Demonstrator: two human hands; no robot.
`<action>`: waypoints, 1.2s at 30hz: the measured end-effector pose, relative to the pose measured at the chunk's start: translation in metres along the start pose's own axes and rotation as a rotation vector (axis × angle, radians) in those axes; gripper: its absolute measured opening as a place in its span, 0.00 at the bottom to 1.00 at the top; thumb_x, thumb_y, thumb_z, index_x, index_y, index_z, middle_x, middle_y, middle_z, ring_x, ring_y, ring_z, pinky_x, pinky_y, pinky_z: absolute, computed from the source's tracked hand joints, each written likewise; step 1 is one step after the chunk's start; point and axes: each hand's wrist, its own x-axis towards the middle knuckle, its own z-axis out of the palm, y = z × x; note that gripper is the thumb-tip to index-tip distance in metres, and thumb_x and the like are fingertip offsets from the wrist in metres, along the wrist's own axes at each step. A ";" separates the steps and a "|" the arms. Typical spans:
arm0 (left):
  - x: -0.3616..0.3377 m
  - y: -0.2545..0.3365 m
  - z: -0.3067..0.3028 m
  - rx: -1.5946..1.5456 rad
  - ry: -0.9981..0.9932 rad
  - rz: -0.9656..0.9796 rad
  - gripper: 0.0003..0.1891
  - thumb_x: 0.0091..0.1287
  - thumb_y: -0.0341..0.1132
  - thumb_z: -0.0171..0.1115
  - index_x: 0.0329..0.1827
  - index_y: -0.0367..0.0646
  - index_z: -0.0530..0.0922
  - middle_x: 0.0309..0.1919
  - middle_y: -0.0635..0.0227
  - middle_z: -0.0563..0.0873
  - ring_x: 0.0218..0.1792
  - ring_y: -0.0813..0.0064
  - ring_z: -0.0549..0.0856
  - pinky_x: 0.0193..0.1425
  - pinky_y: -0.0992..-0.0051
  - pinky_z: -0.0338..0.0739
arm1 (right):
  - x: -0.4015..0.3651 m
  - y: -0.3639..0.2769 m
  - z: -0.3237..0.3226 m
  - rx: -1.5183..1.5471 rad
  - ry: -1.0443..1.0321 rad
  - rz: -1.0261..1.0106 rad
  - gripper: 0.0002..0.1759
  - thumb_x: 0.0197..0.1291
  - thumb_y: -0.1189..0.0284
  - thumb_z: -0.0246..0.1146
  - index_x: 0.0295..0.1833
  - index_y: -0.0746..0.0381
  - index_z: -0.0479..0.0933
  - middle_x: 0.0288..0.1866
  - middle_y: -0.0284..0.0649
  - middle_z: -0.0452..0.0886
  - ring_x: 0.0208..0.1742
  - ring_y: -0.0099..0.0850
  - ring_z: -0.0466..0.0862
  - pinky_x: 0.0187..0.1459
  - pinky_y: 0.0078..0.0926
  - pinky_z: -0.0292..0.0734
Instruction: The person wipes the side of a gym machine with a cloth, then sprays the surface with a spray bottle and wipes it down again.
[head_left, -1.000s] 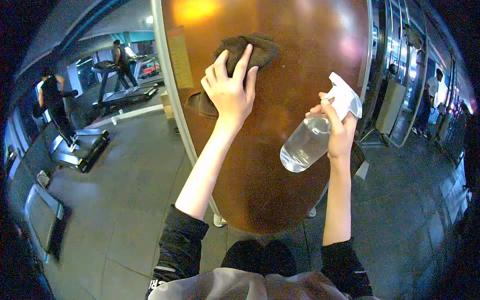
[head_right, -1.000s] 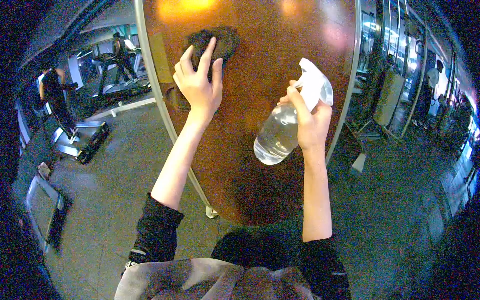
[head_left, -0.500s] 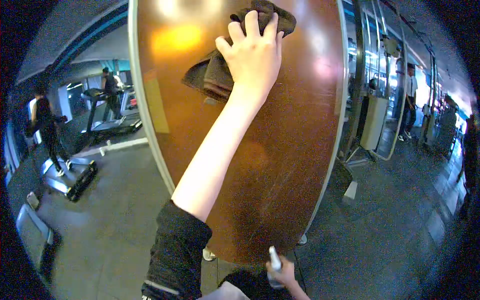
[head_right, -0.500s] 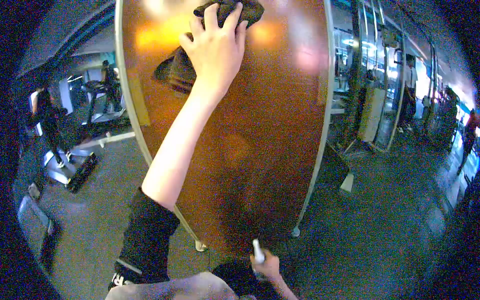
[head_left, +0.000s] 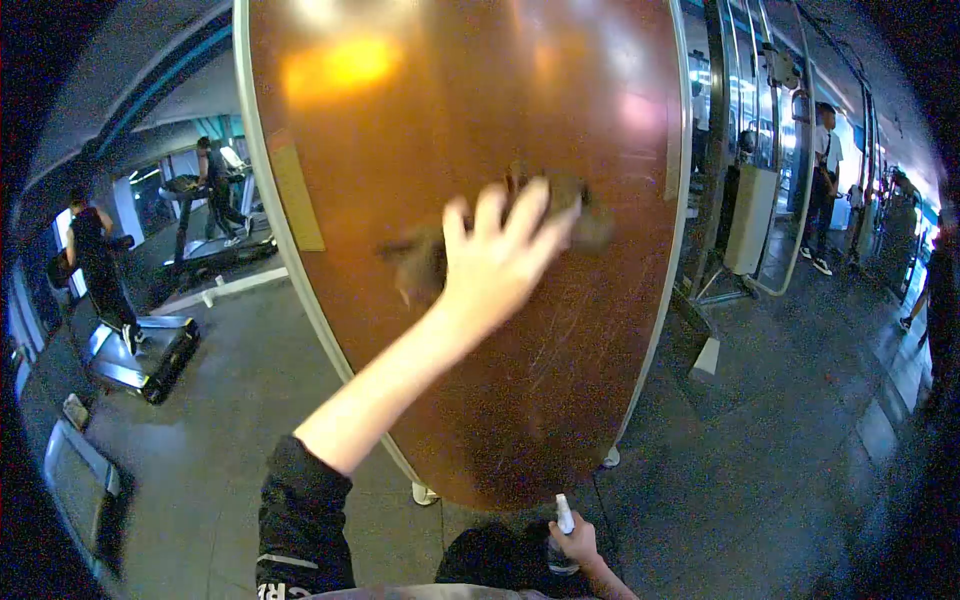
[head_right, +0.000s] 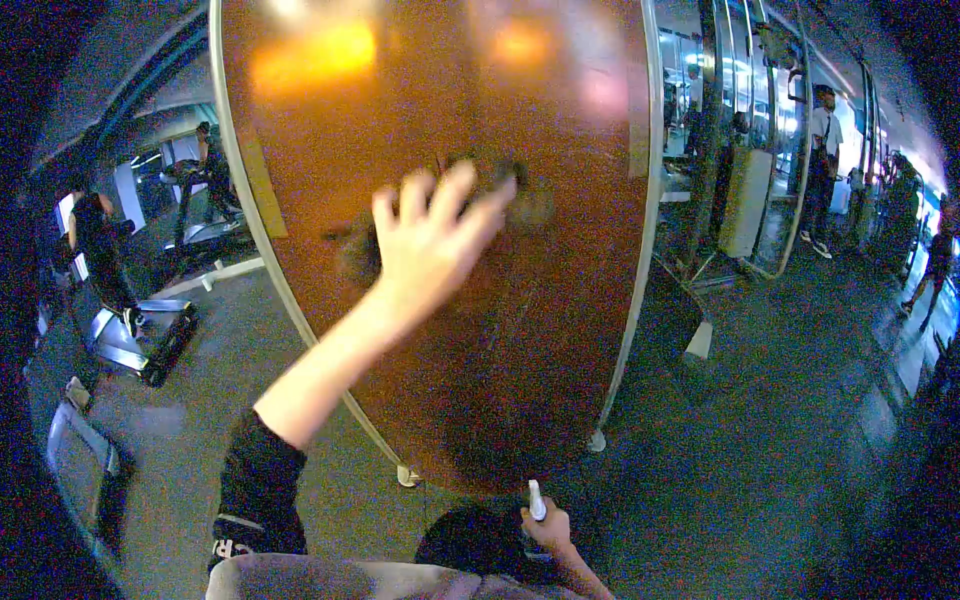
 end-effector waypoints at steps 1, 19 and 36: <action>0.025 -0.017 0.009 0.077 0.056 0.002 0.19 0.51 0.45 0.65 0.49 0.69 0.79 0.45 0.75 0.76 0.44 0.67 0.73 0.42 0.64 0.65 | -0.001 0.007 0.000 0.084 0.054 0.013 0.23 0.50 0.59 0.68 0.43 0.67 0.76 0.25 0.45 0.81 0.27 0.37 0.84 0.30 0.31 0.77; 0.077 0.064 0.064 -0.022 -0.009 0.144 0.08 0.56 0.38 0.57 0.28 0.46 0.82 0.36 0.67 0.75 0.42 0.64 0.72 0.42 0.60 0.65 | 0.002 0.009 0.014 -0.060 -0.009 -0.071 0.25 0.52 0.50 0.64 0.37 0.63 0.73 0.22 0.48 0.79 0.25 0.48 0.82 0.26 0.41 0.75; 0.193 0.031 0.118 0.036 0.084 0.067 0.06 0.51 0.36 0.60 0.27 0.50 0.84 0.36 0.68 0.79 0.43 0.63 0.74 0.46 0.52 0.63 | -0.010 0.056 0.002 0.301 0.178 0.066 0.30 0.50 0.56 0.67 0.54 0.64 0.73 0.38 0.49 0.83 0.40 0.44 0.84 0.41 0.35 0.78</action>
